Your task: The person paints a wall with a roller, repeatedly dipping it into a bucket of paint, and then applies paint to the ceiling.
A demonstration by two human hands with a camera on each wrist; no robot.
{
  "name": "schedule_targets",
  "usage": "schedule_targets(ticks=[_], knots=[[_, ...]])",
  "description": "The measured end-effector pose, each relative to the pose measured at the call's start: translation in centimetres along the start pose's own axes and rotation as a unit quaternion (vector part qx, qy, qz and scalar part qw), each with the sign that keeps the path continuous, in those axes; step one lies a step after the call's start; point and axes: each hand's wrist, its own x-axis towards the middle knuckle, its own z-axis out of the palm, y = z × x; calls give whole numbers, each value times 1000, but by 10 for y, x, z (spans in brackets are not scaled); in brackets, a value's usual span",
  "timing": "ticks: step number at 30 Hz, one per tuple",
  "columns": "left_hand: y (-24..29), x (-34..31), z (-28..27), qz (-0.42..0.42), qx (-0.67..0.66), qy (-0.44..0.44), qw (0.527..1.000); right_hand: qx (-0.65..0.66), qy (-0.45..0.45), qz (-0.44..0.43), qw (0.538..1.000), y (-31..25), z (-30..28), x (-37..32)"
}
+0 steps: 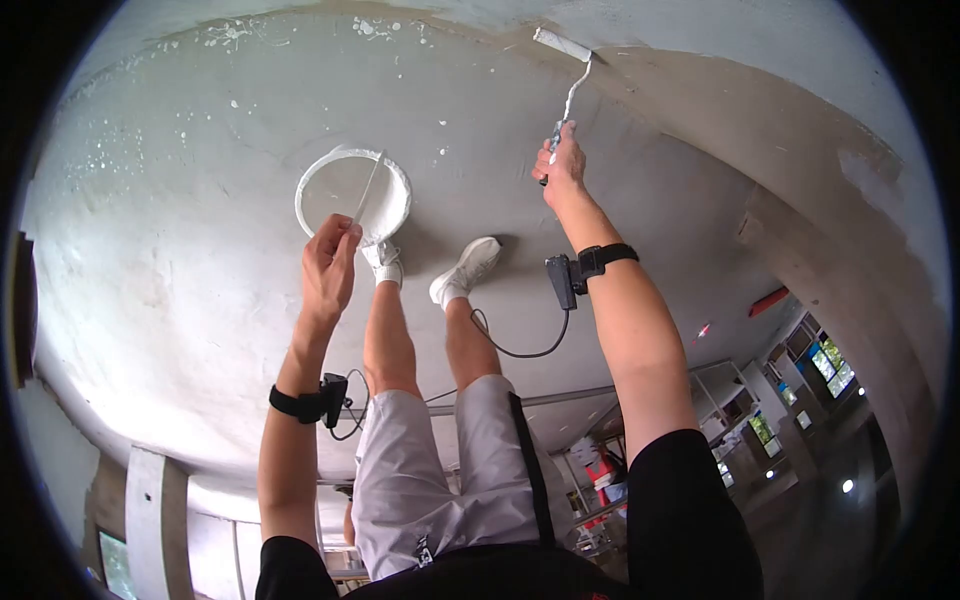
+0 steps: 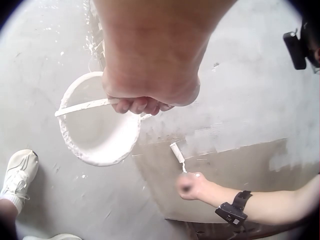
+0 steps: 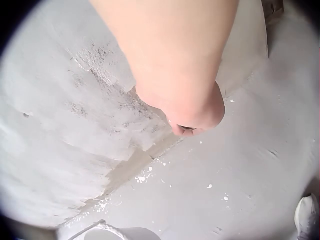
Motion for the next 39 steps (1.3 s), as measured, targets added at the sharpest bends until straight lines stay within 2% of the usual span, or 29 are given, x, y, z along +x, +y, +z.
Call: schedule_targets(ticks=[3,5,7,9,12,16,18,22,24,25,26,27,29,33,36,39], knots=[[8,2,4,-13,15,-10,1000,9,-9,-33,999,-4,-15,-28],[16,4,9,-8,27,-15,999,-7,-66,-77,995,-17,-39,-60],[18,6,11,22,34,-42,998,9,-74,-80,994,-41,-55,-102],[24,4,17,14,51,-49,997,25,-71,-87,993,-61,-65,-142],[35,5,13,21,53,-53,997,24,-78,-62,995,-77,-66,-171],[32,4,27,37,58,-50,996,0,-55,-29,998,-59,-50,-128],[22,2,29,16,24,-49,998,0,-40,-11,999,-40,-17,-83],[14,-3,36,31,25,-48,998,-59,36,-21,997,-12,39,16],[15,-7,37,57,87,-20,994,-78,52,-20,995,-8,48,19],[16,-7,37,35,63,-30,997,-102,71,-23,992,-7,45,17],[13,-7,38,32,54,-35,997,-70,36,-39,996,0,39,14],[13,-5,38,31,45,-37,998,-70,41,-41,996,-3,28,3],[15,-3,34,38,48,-35,998,4,-61,-32,998,-9,10,-27],[12,-4,35,48,72,-48,995,24,-84,-37,995,-40,-9,-98],[14,-9,39,45,87,-41,994,6,-96,-13,995,-45,-5,-88],[14,-9,46,29,67,-38,997,16,-97,24,995,-35,25,-23]])
